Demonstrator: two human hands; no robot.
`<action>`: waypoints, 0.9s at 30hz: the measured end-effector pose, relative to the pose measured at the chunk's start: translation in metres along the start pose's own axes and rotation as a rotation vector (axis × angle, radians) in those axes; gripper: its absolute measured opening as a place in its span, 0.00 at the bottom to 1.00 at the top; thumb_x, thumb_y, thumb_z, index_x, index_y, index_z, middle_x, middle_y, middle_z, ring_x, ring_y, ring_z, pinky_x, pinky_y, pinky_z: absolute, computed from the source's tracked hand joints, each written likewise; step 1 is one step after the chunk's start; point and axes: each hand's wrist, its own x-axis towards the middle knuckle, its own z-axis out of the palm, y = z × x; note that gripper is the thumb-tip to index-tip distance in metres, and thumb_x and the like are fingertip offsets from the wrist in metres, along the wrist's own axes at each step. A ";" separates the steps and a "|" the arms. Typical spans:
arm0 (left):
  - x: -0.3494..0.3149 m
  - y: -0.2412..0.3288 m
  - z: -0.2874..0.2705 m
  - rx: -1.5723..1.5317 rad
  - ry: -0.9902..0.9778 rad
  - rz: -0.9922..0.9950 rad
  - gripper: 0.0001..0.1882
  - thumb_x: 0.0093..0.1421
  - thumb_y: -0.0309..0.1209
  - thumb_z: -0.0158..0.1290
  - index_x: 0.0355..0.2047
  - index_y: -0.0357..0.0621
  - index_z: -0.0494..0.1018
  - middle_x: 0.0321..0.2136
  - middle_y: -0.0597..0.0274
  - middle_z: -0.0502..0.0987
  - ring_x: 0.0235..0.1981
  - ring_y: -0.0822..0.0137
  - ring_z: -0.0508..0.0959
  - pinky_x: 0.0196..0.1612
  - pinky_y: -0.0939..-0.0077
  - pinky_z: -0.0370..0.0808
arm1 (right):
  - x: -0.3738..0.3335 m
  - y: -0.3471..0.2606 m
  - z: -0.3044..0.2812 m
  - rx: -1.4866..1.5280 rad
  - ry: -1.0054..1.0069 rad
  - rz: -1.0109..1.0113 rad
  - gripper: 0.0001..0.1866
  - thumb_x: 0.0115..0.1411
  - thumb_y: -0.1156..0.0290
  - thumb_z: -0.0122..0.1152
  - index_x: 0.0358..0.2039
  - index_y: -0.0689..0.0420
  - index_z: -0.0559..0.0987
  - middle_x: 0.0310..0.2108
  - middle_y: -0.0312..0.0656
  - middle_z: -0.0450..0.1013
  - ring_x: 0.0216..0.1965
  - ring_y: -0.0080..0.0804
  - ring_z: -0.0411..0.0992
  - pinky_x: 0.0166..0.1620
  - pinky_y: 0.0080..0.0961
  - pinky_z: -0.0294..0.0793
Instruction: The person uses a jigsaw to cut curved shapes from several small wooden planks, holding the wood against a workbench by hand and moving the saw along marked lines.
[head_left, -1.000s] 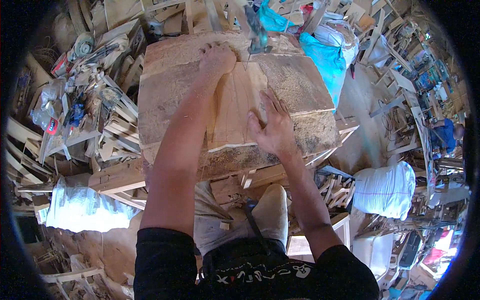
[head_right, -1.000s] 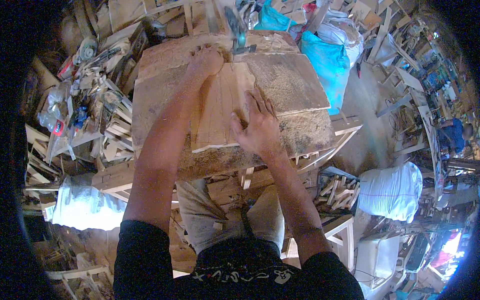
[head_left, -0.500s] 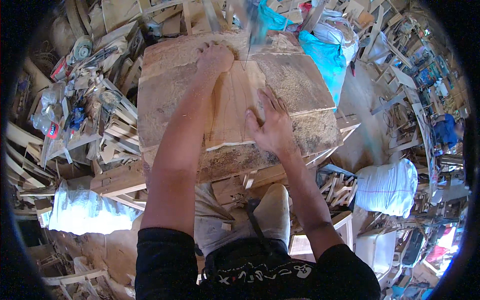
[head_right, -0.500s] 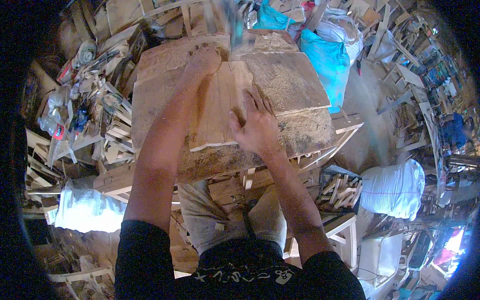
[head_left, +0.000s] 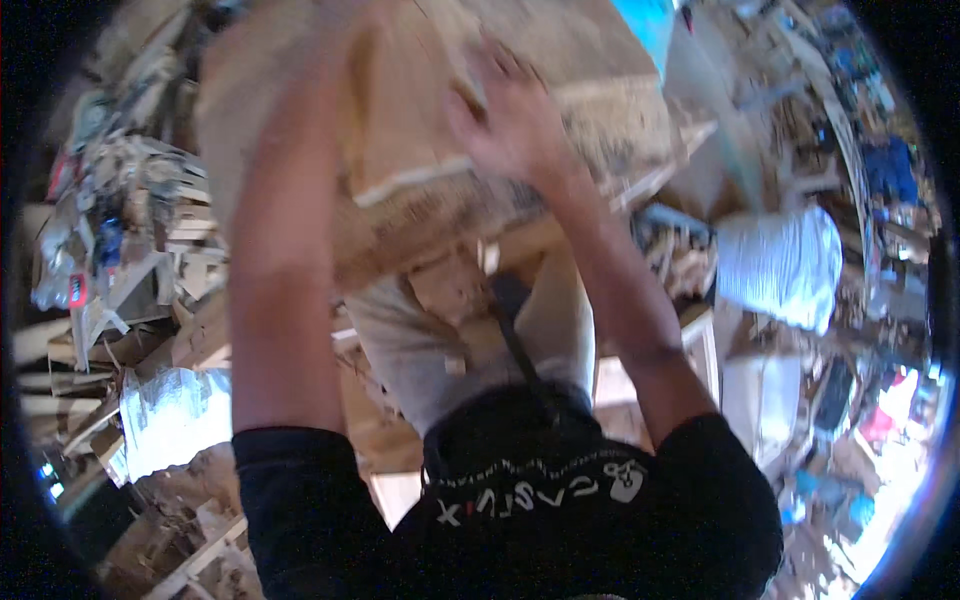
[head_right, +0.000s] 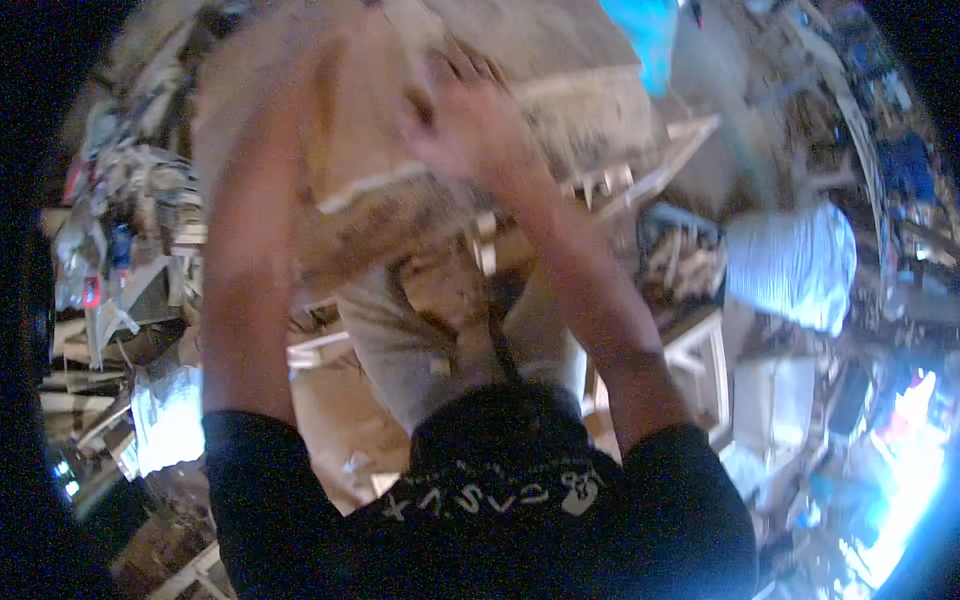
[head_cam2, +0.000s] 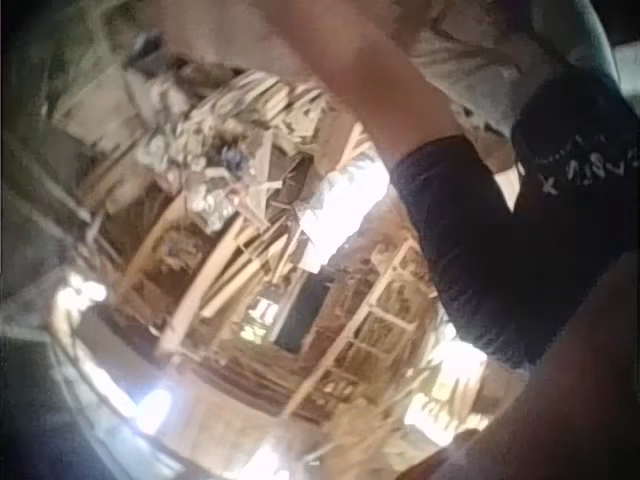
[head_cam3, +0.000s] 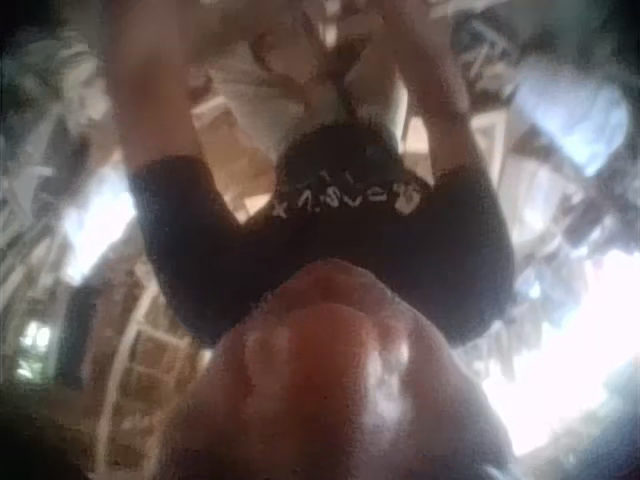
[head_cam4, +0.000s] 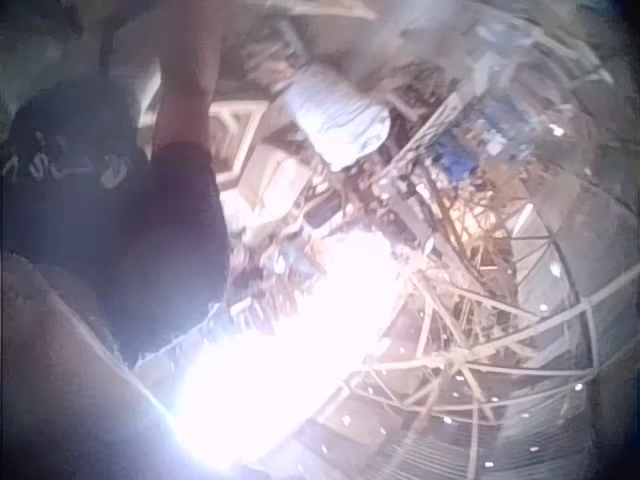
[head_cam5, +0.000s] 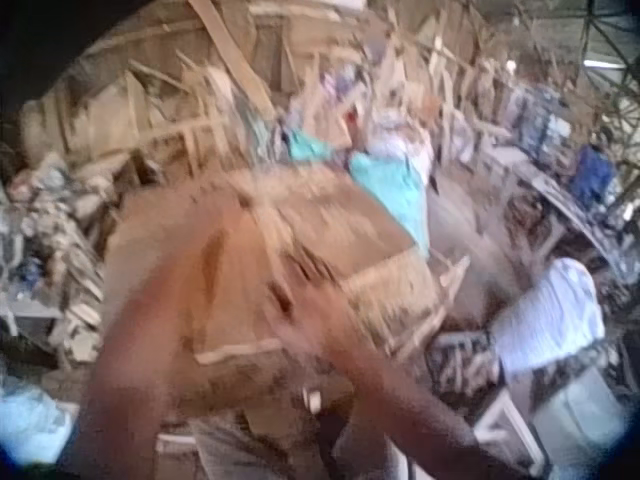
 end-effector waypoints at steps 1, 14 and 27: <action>-0.001 -0.014 -0.008 0.016 0.017 -0.025 0.32 0.67 0.41 0.43 0.69 0.40 0.65 0.71 0.39 0.60 0.73 0.36 0.57 0.75 0.35 0.46 | -0.001 -0.008 0.000 0.026 0.045 -0.035 0.32 0.66 0.55 0.59 0.62 0.66 0.72 0.60 0.65 0.70 0.61 0.65 0.70 0.65 0.51 0.69; 0.008 -0.001 -0.013 0.032 0.034 -0.010 0.32 0.68 0.43 0.43 0.69 0.40 0.65 0.71 0.39 0.60 0.73 0.36 0.57 0.75 0.35 0.45 | 0.007 -0.010 -0.013 0.089 0.066 -0.038 0.34 0.64 0.56 0.60 0.60 0.71 0.71 0.59 0.69 0.71 0.62 0.66 0.69 0.65 0.52 0.69; 0.026 -0.021 -0.016 0.078 -0.050 -0.033 0.33 0.68 0.44 0.43 0.69 0.41 0.65 0.71 0.40 0.60 0.72 0.36 0.57 0.75 0.35 0.45 | -0.002 0.004 -0.003 0.120 0.130 -0.199 0.35 0.66 0.55 0.61 0.65 0.67 0.68 0.65 0.65 0.66 0.67 0.63 0.64 0.69 0.51 0.62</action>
